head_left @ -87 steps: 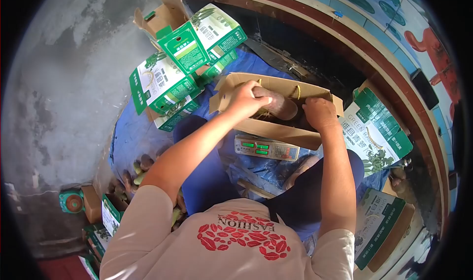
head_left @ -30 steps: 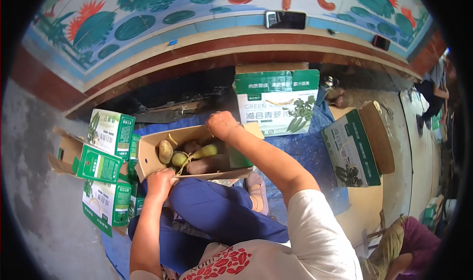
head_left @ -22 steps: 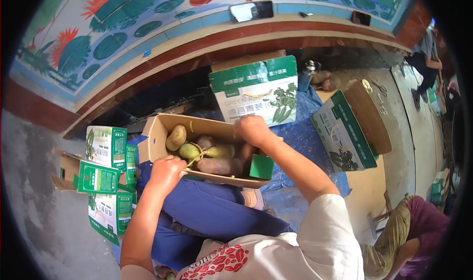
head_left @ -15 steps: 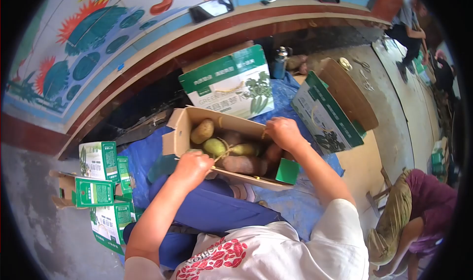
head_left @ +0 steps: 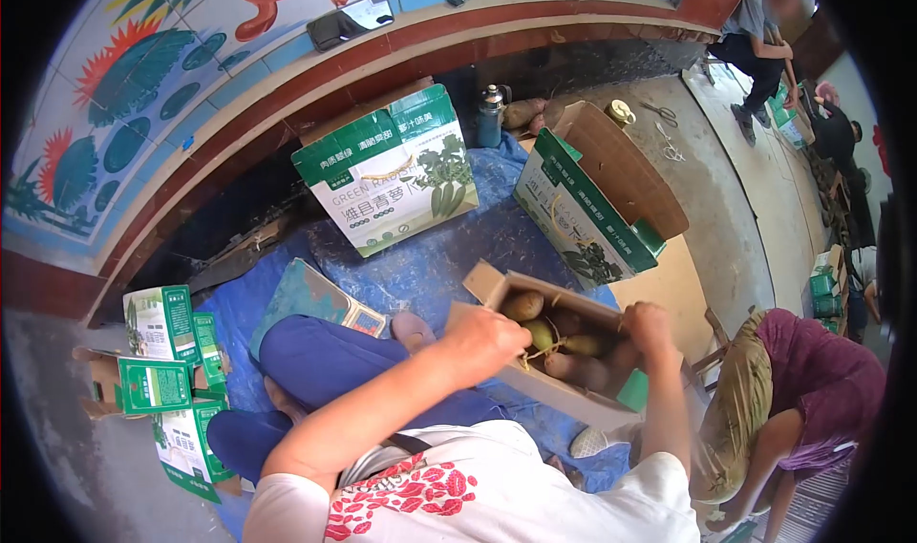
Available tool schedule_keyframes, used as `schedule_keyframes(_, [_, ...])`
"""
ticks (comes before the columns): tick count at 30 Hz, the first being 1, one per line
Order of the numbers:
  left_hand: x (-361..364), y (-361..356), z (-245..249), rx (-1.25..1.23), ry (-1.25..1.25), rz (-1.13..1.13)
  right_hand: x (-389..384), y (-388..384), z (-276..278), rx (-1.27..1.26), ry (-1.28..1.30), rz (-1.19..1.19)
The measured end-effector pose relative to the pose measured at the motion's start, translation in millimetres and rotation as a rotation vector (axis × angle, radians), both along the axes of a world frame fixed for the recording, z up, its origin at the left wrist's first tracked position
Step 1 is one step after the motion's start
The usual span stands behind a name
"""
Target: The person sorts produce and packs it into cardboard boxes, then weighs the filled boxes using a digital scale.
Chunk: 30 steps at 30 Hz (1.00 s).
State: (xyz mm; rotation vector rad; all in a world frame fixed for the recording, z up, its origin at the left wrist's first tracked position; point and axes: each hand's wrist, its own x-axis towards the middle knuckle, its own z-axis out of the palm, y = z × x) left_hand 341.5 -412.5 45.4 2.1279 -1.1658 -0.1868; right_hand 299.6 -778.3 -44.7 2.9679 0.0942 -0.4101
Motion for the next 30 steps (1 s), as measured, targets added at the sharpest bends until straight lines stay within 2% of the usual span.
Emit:
schedule_keyframes(3, [19.7,54.5,20.5,0.013,-0.037,0.163,-33.9,-55.2,-83.7,-0.131,-0.035,-0.154])
schedule_keyframes(7, [16.1,145.1,38.0,0.162,0.018,0.475,-9.0,-38.3,-36.6,-0.063,0.219,-0.153])
schedule_keyframes(9, [5.6,182.6,47.3,0.194,0.034,0.652,22.0,6.2,4.2,0.114,-0.104,-0.238])
schedule_keyframes(11, [-9.8,217.7,49.8,0.196,0.001,0.817,57.4,37.2,35.8,0.318,-0.469,-0.199])
schedule_keyframes(13, [-25.6,250.6,49.3,0.162,-0.035,0.933,92.5,52.9,50.4,0.282,-0.760,-0.093])
schedule_keyframes(16, [-52.1,289.3,47.2,0.151,-0.054,1.086,134.3,43.7,24.2,0.230,-0.679,-0.160])
schedule_keyframes(17, [-60.6,302.1,43.7,0.144,-0.047,1.131,143.3,37.8,11.9,0.299,-0.581,-0.223])
schedule_keyframes(20, [-81.8,331.3,32.9,0.104,-0.004,1.260,166.0,43.7,8.6,0.172,-0.171,-0.340])
schedule_keyframes(23, [-96.4,352.8,16.8,0.001,0.057,1.339,176.5,38.8,-11.1,0.197,-0.067,-0.337])
schedule_keyframes(26, [-103.2,363.6,10.0,-0.064,0.044,1.353,163.7,40.4,-15.6,0.131,-0.382,-0.149])
schedule_keyframes(27, [-106.9,368.6,6.1,-0.102,0.052,1.369,157.5,47.2,5.8,0.126,-0.435,-0.248])
schedule_keyframes(30, [-112.6,374.0,1.6,-0.192,0.095,1.388,145.2,44.1,34.9,0.091,-0.590,-0.272])
